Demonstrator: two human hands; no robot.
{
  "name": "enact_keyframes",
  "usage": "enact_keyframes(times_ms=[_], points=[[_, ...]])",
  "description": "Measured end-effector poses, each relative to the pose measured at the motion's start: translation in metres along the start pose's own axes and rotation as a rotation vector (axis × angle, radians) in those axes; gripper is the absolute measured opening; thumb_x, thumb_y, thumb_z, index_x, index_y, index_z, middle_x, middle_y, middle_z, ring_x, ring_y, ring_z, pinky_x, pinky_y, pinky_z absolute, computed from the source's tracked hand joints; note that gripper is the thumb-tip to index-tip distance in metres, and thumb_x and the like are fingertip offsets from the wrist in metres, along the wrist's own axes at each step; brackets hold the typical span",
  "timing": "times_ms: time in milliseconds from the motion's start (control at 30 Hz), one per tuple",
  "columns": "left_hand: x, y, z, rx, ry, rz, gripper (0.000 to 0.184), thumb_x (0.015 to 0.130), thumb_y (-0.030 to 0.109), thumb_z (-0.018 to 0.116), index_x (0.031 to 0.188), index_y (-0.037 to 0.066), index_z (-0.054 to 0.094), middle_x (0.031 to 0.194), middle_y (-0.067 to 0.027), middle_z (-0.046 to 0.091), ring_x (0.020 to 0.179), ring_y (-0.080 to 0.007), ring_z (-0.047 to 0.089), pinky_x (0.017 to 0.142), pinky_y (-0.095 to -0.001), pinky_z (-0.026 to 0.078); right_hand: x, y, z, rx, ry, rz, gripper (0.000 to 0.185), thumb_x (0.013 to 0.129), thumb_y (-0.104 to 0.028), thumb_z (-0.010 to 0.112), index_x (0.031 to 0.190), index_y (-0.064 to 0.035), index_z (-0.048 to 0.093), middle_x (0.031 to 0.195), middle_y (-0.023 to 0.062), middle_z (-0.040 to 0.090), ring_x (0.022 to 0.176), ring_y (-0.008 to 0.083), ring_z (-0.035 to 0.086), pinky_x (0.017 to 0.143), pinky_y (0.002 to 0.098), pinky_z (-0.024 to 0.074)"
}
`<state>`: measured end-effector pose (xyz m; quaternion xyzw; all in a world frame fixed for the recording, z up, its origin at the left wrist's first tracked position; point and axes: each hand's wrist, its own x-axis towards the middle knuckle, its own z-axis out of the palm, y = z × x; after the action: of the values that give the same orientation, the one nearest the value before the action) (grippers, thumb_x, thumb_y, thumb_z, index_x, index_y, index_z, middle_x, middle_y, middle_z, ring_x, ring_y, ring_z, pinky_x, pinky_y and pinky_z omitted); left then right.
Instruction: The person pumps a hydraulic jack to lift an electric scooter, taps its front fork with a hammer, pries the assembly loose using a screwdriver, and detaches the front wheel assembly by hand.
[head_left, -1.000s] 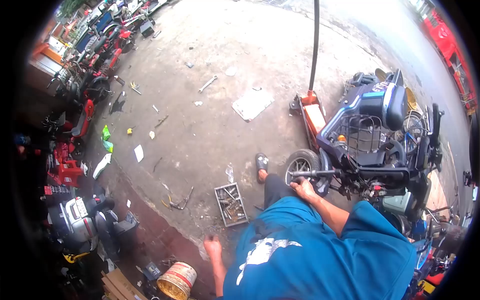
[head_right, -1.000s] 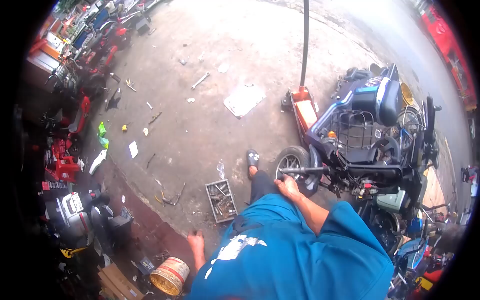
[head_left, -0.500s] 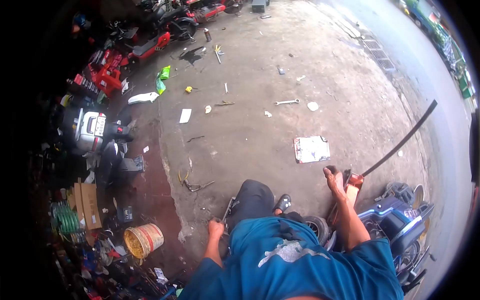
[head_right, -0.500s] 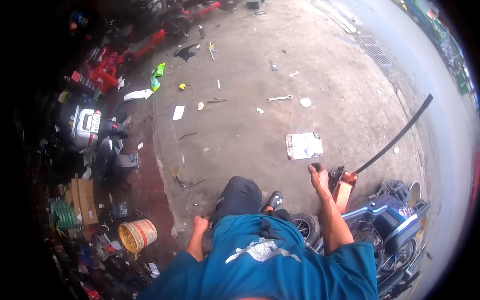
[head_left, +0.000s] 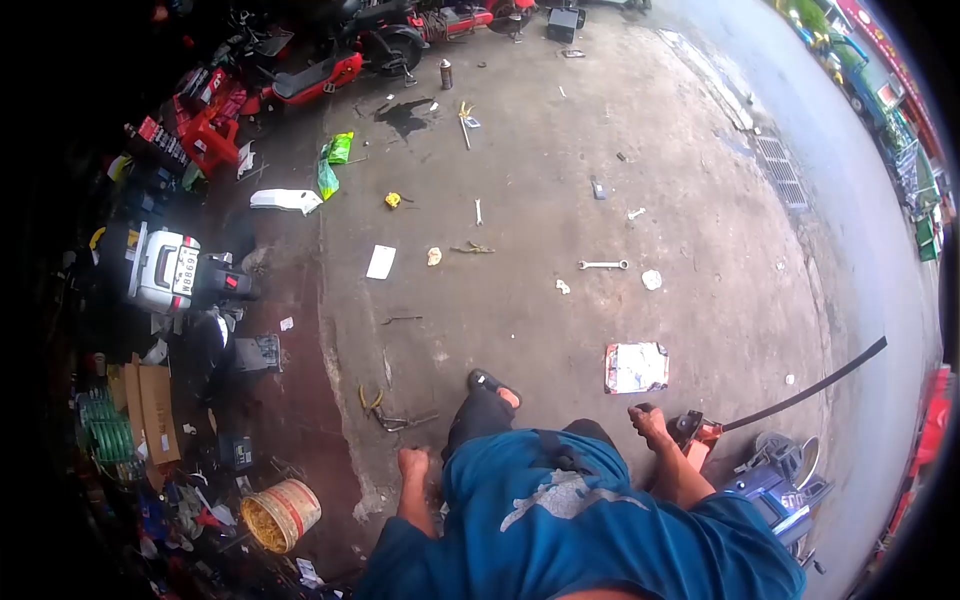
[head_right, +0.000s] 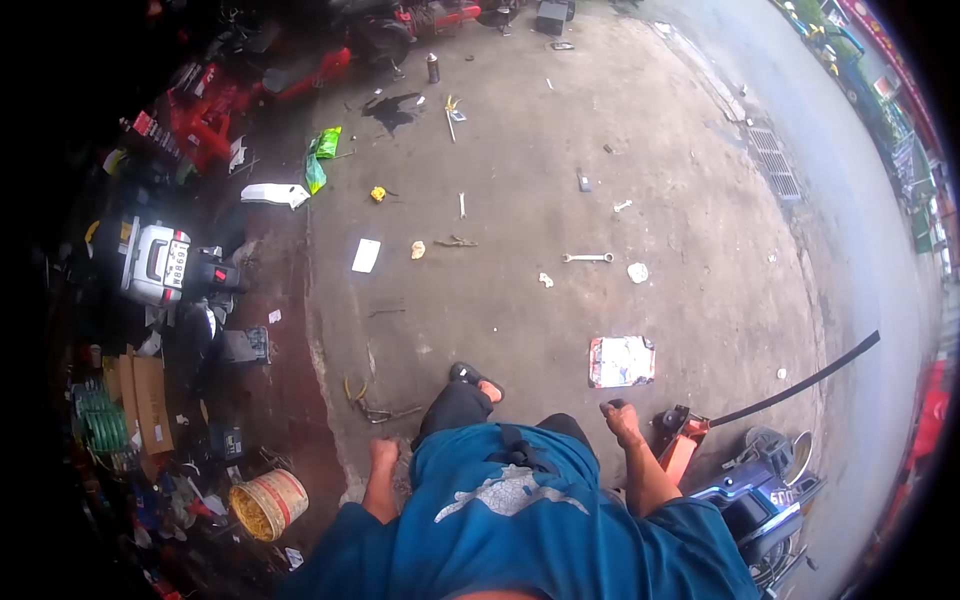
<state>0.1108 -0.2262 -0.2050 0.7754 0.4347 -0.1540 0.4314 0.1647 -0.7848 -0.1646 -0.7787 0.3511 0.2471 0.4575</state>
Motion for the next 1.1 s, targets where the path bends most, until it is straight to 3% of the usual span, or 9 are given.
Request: enact_keyframes(times_ms=[300, 533, 600, 633, 667, 700, 767, 933, 1100], points=[[0.137, 0.163, -0.068, -0.049, 0.181, 0.157, 0.020, 0.073, 0.013, 0.063, 0.080, -0.006, 0.062, 0.068, -0.0138, 0.063, 0.063, -0.0230, 0.059, 0.060, -0.0354, 0.046, 0.062, -0.189, 0.035, 0.209, -0.053, 0.032, 0.040, 0.085, -0.031, 0.061, 0.110, -0.0001, 0.059, 0.085, 0.0057, 0.062, 0.070, 0.0146, 0.059, 0.054, 0.0279, 0.0467], [0.124, 0.118, 0.034, -0.249, 0.571, 0.185, 0.010, 0.073, 0.009, 0.063, 0.076, 0.000, 0.063, 0.063, -0.0103, 0.061, 0.054, -0.0163, 0.055, 0.054, -0.0326, 0.045, 0.208, -0.293, 0.032, -0.576, -0.339, -0.022, 0.038, 0.082, -0.036, 0.065, 0.101, -0.0035, 0.068, 0.088, 0.0139, 0.069, 0.079, 0.0255, 0.065, 0.066, 0.0373, 0.0521], [0.062, 0.145, 0.054, -0.627, 0.443, -0.373, 0.007, 0.072, 0.007, 0.060, 0.068, 0.003, 0.062, 0.061, -0.0088, 0.059, 0.046, -0.0136, 0.049, 0.044, -0.0336, 0.040, 0.265, -0.347, 0.033, -0.739, -0.351, -0.023, 0.035, 0.079, -0.036, 0.068, 0.096, -0.0061, 0.071, 0.083, 0.0136, 0.069, 0.074, 0.0251, 0.066, 0.062, 0.0375, 0.0520], [0.071, 0.023, 0.111, 0.117, 0.214, 0.029, 0.010, 0.078, 0.007, 0.058, 0.071, 0.004, 0.062, 0.060, -0.0079, 0.058, 0.042, -0.0151, 0.047, 0.040, -0.0348, 0.039, 0.293, -0.374, 0.033, -0.721, -0.327, -0.183, 0.028, 0.080, -0.031, 0.067, 0.088, -0.0048, 0.070, 0.071, 0.0075, 0.065, 0.061, 0.0202, 0.060, 0.049, 0.0347, 0.0465], [0.064, 0.033, 0.107, 0.091, 0.183, -0.107, 0.009, 0.078, 0.007, 0.058, 0.071, 0.004, 0.062, 0.060, -0.0078, 0.058, 0.042, -0.0153, 0.047, 0.040, -0.0347, 0.039, 0.319, -0.407, 0.041, -0.727, -0.261, -0.302, 0.027, 0.081, -0.029, 0.065, 0.086, -0.0024, 0.067, 0.065, 0.0046, 0.060, 0.055, 0.0186, 0.055, 0.047, 0.0344, 0.0426], [0.061, 0.050, 0.095, 0.023, 0.222, -0.173, 0.008, 0.078, 0.007, 0.058, 0.072, 0.004, 0.062, 0.060, -0.0076, 0.058, 0.042, -0.0154, 0.047, 0.040, -0.0345, 0.039, 0.301, -0.477, 0.049, -0.764, -0.298, -0.325, 0.036, 0.078, -0.032, 0.063, 0.096, -0.0022, 0.068, 0.092, 0.0190, 0.068, 0.090, 0.0303, 0.066, 0.076, 0.0403, 0.0504], [0.052, 0.066, 0.086, -0.063, 0.260, -0.281, 0.007, 0.078, 0.007, 0.059, 0.073, 0.004, 0.062, 0.060, -0.0073, 0.057, 0.042, -0.0157, 0.047, 0.039, -0.0342, 0.038, 0.321, -0.564, 0.070, -0.802, -0.273, -0.512, 0.039, 0.080, -0.034, 0.062, 0.103, -0.0033, 0.067, 0.101, 0.0194, 0.067, 0.101, 0.0323, 0.063, 0.087, 0.0403, 0.0485], [0.057, 0.082, 0.084, -0.070, 0.308, -0.334, 0.005, 0.077, 0.007, 0.061, 0.075, 0.003, 0.062, 0.059, -0.0066, 0.055, 0.043, -0.0163, 0.046, 0.039, -0.0334, 0.038, 0.330, -0.711, 0.144, -0.472, -0.257, -0.824, 0.041, 0.086, -0.036, 0.056, 0.105, -0.0007, 0.064, 0.102, 0.0209, 0.066, 0.100, 0.0367, 0.062, 0.085, 0.0402, 0.0482], [0.086, 0.084, 0.060, -0.217, 0.369, -0.225, 0.006, 0.076, 0.007, 0.063, 0.078, 0.002, 0.062, 0.058, -0.0059, 0.054, 0.043, -0.0170, 0.045, 0.039, -0.0326, 0.037, 0.274, -0.727, 0.180, -0.430, -0.394, -1.013, 0.037, 0.088, -0.034, 0.056, 0.107, -0.0034, 0.062, 0.103, 0.0203, 0.065, 0.098, 0.0384, 0.060, 0.083, 0.0427, 0.0479]])
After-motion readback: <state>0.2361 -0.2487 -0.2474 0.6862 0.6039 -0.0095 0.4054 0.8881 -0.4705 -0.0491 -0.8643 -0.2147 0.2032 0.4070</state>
